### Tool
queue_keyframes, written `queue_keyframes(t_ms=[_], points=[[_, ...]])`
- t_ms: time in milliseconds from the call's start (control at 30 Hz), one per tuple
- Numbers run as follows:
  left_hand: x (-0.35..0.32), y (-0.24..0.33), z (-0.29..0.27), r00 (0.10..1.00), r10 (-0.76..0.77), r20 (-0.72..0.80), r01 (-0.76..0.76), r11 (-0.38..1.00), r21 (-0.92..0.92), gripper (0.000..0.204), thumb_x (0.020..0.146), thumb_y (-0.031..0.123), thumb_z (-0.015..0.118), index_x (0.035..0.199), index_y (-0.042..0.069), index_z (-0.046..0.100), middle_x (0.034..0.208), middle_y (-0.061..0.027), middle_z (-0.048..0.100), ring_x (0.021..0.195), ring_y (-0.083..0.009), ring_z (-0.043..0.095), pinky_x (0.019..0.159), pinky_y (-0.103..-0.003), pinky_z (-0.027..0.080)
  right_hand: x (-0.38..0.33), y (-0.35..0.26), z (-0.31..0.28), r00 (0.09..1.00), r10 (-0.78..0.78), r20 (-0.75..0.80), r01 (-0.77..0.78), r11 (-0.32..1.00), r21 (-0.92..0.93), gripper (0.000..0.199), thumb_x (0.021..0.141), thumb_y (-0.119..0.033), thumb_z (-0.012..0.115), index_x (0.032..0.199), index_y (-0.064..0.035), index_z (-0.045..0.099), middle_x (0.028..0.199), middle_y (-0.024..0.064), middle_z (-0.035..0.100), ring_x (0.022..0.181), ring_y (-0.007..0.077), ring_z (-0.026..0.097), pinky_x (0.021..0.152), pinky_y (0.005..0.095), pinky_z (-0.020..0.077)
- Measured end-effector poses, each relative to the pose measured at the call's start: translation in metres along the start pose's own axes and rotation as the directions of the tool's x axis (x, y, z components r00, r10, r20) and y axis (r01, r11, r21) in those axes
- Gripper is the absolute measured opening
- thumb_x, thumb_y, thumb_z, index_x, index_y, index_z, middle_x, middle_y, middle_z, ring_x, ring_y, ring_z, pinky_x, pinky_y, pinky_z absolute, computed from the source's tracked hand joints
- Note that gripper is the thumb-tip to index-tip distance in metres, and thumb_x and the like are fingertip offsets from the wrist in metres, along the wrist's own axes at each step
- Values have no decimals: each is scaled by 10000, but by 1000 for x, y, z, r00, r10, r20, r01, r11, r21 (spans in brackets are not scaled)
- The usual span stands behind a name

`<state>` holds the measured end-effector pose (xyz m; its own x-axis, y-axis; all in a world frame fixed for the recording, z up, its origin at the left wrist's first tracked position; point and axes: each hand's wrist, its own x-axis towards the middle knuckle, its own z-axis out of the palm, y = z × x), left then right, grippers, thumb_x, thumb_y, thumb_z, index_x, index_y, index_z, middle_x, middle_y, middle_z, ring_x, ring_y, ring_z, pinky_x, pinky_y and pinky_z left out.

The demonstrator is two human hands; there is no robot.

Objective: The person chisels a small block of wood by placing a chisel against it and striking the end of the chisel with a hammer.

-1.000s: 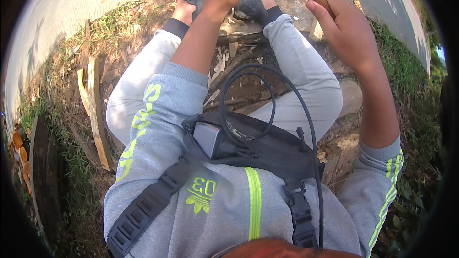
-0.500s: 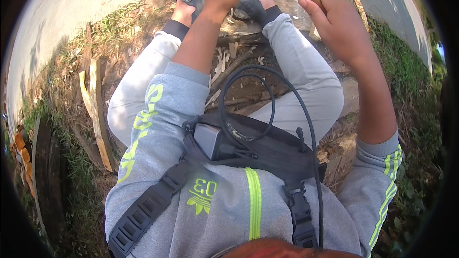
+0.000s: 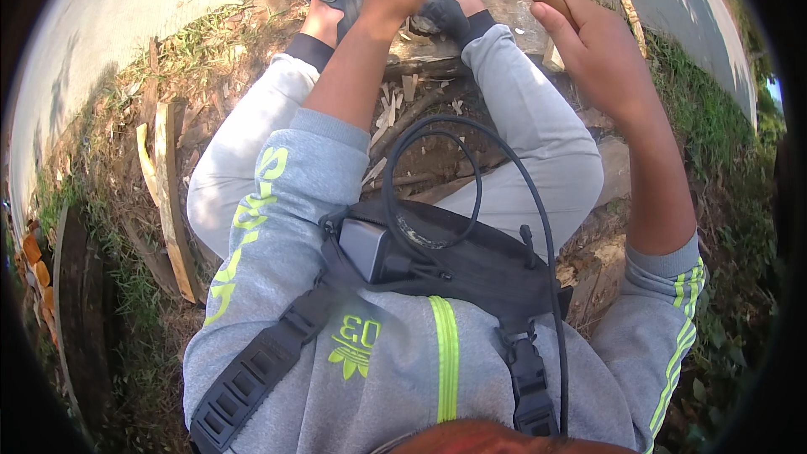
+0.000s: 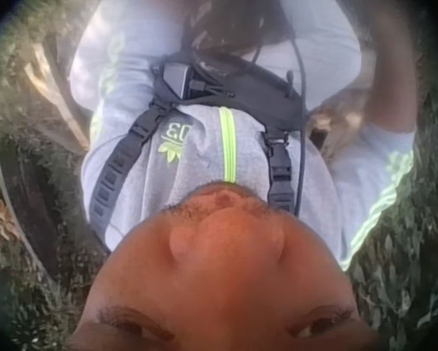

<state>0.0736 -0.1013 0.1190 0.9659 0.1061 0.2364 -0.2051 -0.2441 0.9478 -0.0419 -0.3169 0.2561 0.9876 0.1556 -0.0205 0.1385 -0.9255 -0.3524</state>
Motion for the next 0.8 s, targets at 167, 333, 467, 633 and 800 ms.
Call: queue_keyframes(t_ms=[167,333,467,633,800], points=[[0,-1,-2,1000,-27,2,27,1000,-8,354,980,304,665,740,44,668,623,-44,611,598,-146,581,557,-399,445,0,-5,4,989,-11,-149,42,977,210,495,1047,-460,588,1161,9,696,800,165,667,743,308,622,739,415,489],[-1,-3,-4,995,-101,15,101,995,-12,355,988,287,660,734,39,664,621,-41,594,610,-124,566,553,-387,439,3,-5,0,998,-17,-55,23,993,113,456,1054,-442,597,1122,-2,695,765,129,619,708,253,577,699,398,468],[2,-7,-3,998,-60,21,61,998,-17,356,982,289,664,746,22,672,627,-51,607,615,-125,568,558,-389,447,1,-5,7,997,-38,-71,48,990,134,442,1066,-431,603,1047,7,664,700,59,487,663,168,455,635,352,408],[3,3,-5,990,-138,7,138,990,-22,354,980,285,653,763,7,682,632,-59,623,609,-133,562,558,-388,450,6,-12,1,996,15,-84,-2,987,160,466,1071,-454,590,1022,5,653,690,40,454,660,149,432,618,345,384],[4,-5,-5,990,-134,35,136,989,-55,365,991,298,658,754,22,665,620,-35,592,611,-125,552,551,-387,441,12,-3,1,999,43,-15,-42,997,66,475,1072,-462,583,1023,4,660,691,39,470,661,144,450,618,346,383]])
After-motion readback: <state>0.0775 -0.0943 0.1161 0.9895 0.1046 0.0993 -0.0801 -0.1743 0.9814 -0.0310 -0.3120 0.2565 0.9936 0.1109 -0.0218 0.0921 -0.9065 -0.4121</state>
